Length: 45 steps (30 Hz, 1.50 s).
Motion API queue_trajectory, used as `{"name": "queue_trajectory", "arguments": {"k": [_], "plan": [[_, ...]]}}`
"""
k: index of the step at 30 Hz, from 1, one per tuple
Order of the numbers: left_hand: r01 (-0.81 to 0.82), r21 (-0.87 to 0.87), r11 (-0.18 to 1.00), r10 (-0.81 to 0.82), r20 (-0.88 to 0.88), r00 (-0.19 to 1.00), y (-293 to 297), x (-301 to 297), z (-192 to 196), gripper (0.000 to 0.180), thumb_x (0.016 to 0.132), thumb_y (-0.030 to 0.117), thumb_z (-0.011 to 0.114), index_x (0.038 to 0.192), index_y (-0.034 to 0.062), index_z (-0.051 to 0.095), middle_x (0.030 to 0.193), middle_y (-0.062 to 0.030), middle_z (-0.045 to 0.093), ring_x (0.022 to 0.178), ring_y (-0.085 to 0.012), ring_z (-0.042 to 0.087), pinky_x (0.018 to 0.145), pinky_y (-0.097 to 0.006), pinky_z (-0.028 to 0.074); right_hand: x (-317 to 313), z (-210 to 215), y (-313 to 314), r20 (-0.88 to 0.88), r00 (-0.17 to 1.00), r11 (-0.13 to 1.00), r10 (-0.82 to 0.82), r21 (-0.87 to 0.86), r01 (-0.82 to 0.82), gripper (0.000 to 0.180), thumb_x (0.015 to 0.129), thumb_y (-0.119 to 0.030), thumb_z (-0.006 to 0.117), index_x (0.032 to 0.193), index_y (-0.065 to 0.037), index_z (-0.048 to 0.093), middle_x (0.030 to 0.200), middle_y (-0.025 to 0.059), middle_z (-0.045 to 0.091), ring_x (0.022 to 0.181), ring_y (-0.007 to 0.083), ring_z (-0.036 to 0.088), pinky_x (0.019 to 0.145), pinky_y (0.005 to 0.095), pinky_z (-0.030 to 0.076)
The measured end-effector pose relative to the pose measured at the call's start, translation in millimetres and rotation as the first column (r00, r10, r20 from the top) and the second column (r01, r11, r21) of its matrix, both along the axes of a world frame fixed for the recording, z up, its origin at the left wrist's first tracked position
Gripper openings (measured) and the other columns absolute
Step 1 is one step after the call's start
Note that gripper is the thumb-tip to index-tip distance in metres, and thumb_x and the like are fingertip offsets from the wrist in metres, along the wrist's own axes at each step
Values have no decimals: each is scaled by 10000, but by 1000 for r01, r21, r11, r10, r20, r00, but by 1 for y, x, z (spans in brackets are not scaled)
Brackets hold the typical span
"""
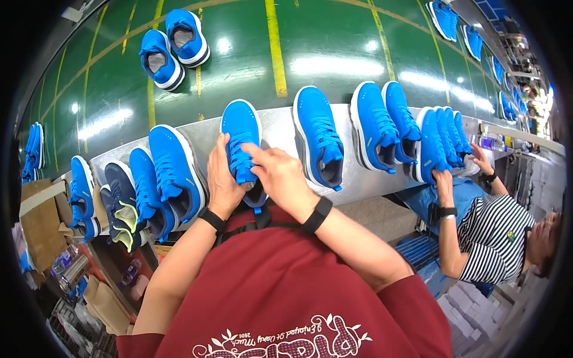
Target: The recorder is organizing blue sneakers on a conveyor belt, adjusting laces and positioning them for inspection or the next stage of assembly.
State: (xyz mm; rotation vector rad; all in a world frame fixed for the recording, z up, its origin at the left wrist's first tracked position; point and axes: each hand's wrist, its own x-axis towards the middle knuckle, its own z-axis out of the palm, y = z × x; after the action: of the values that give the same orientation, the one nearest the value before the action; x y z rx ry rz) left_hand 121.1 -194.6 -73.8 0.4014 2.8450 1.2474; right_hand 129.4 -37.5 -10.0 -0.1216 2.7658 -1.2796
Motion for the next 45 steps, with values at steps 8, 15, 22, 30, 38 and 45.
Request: {"name": "queue_trajectory", "arguments": {"k": [8, 15, 22, 30, 38, 45], "plan": [[60, -56, 997, -57, 51, 997, 2, -2, 3, 1066, 546, 69, 819, 1446, 27, 250, 1370, -179, 434, 1267, -347, 423, 1012, -440, 343, -52, 1, 31, 582, 789, 964, 200, -261, -51, 536, 797, -19, 709, 1278, -14, 473, 849, 130, 707, 786, 172, 676, 715, 295, 521], [53, -27, 998, -51, 68, 996, 3, -5, 5, 1069, 517, 26, 813, 1436, 39, 268, 1371, -180, 436, 1260, -369, 420, 1035, -431, 372, -51, -14, 51, 702, 639, 641, 314, -653, 403, 660, 842, -88, 678, 1397, 36, 343, 900, 143, 699, 781, 176, 657, 740, 299, 511], [87, -42, 995, -83, 83, 993, 0, 1, 12, 1004, 561, 39, 800, 1425, 35, 290, 1371, -222, 407, 1286, -398, 377, 1086, -420, 329, -15, 42, 72, 263, 940, 847, -217, -427, 315, 360, 928, -130, 569, 1277, -45, 533, 936, 128, 714, 932, 142, 664, 811, 282, 493], [475, -273, 836, -518, -111, 848, 14, 33, 71, 620, 706, 168, 779, 1278, 107, 547, 906, -110, 560, 819, -283, 564, 662, -371, 488, 80, 8, 141, 256, 699, 592, -668, -387, 707, 236, 932, -71, 552, 1148, 11, 600, 924, 106, 707, 910, 95, 636, 808, 235, 479], [535, -328, 779, -499, 194, 845, 83, 40, 50, 748, 775, 5, 617, 1447, 210, 360, 856, -221, 497, 783, -394, 548, 687, -458, 460, 95, -1, 152, 40, 924, 902, -380, -205, 379, 228, 910, -158, 571, 1110, -70, 636, 871, 165, 673, 794, 309, 663, 724, 377, 516], [432, -403, 807, -417, 130, 900, 158, 35, 60, 465, 655, 385, 813, 1031, 150, 672, 868, -204, 556, 777, -390, 580, 670, -431, 484, 108, 16, 245, -183, 719, 734, -670, -304, 607, 174, 886, -132, 596, 1033, -75, 672, 869, 139, 684, 812, 291, 662, 718, 360, 517]]}}
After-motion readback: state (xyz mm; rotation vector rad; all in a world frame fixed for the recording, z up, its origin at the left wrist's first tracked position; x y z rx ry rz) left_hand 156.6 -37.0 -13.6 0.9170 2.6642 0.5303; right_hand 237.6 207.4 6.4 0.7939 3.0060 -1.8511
